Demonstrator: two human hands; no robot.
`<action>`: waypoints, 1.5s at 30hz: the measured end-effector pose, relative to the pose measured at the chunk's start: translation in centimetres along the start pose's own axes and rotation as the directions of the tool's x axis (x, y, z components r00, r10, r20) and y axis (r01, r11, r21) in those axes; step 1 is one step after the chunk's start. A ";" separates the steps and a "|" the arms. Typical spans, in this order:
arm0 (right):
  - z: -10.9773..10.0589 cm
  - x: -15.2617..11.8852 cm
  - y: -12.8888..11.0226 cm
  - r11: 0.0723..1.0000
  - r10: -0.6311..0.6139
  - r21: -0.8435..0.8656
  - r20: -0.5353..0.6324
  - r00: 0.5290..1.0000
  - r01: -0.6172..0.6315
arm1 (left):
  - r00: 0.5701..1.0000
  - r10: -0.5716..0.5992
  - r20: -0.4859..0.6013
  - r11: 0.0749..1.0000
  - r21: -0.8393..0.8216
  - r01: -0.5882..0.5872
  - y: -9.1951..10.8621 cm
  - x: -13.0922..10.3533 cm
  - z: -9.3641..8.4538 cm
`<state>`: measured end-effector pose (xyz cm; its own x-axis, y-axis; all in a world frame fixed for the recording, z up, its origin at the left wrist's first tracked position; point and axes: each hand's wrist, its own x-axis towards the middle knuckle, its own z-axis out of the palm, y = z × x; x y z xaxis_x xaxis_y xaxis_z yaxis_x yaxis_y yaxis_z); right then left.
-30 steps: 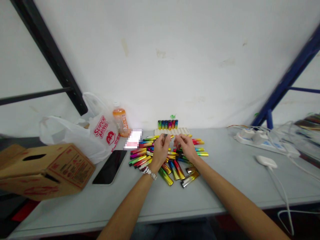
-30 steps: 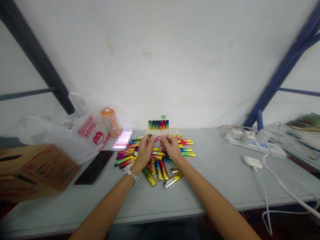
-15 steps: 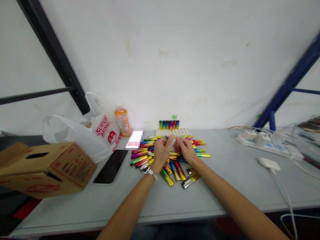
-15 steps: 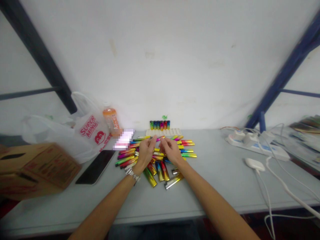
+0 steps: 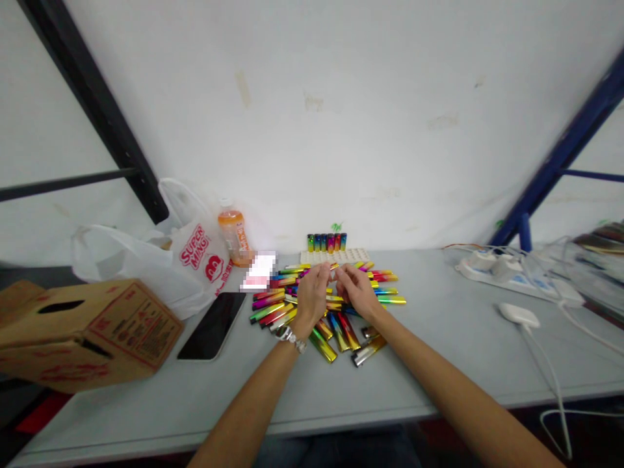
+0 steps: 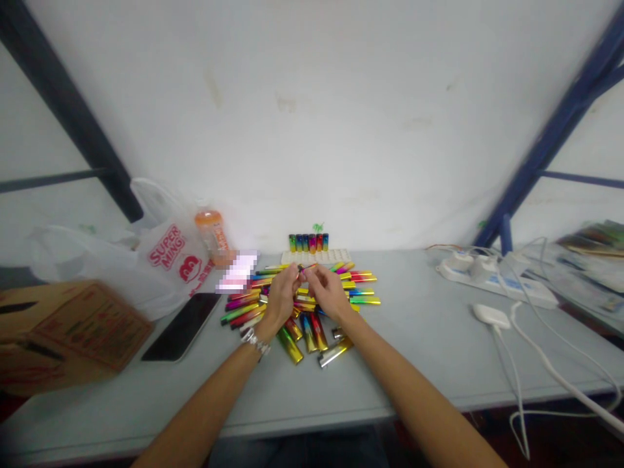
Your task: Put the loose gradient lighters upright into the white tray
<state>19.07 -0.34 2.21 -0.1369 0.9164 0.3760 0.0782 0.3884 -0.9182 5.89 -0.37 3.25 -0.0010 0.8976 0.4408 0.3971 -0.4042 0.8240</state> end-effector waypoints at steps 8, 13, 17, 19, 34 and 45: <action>0.4 0.1 0.1 1.000 -0.009 -0.019 -0.189 0.982 0.006 | 0.984 0.116 0.131 0.993 0.011 -0.119 0.0 -0.7 1.0; -0.1 0.7 0.1 0.986 0.045 0.167 -0.236 0.971 -0.005 | 0.978 0.109 0.180 0.993 0.027 -0.115 0.2 -1.1 1.1; -2.2 1.6 0.0 0.986 0.015 0.166 -0.267 0.964 0.031 | 0.975 0.122 0.187 0.992 0.019 -0.127 -0.2 -0.9 1.2; -3.9 2.2 0.4 0.993 -0.045 0.086 -0.312 0.949 0.076 | 0.975 0.146 0.166 0.987 0.036 -0.154 -0.6 -0.7 1.3; -10.1 13.0 5.2 0.813 -0.182 -0.575 -0.108 0.977 0.088 | 0.945 0.284 0.165 0.937 0.163 -0.310 -1.7 -0.1 2.1; -10.8 14.6 5.3 0.783 -0.109 -0.612 0.030 0.994 0.105 | 0.952 0.250 0.176 0.948 0.154 -0.278 -1.6 0.2 2.0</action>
<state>28.15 16.13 4.16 -0.1746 0.8651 0.4702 0.6517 0.4595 -0.6034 7.09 0.79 1.29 0.2600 0.7846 0.5629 0.5185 -0.6052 0.6041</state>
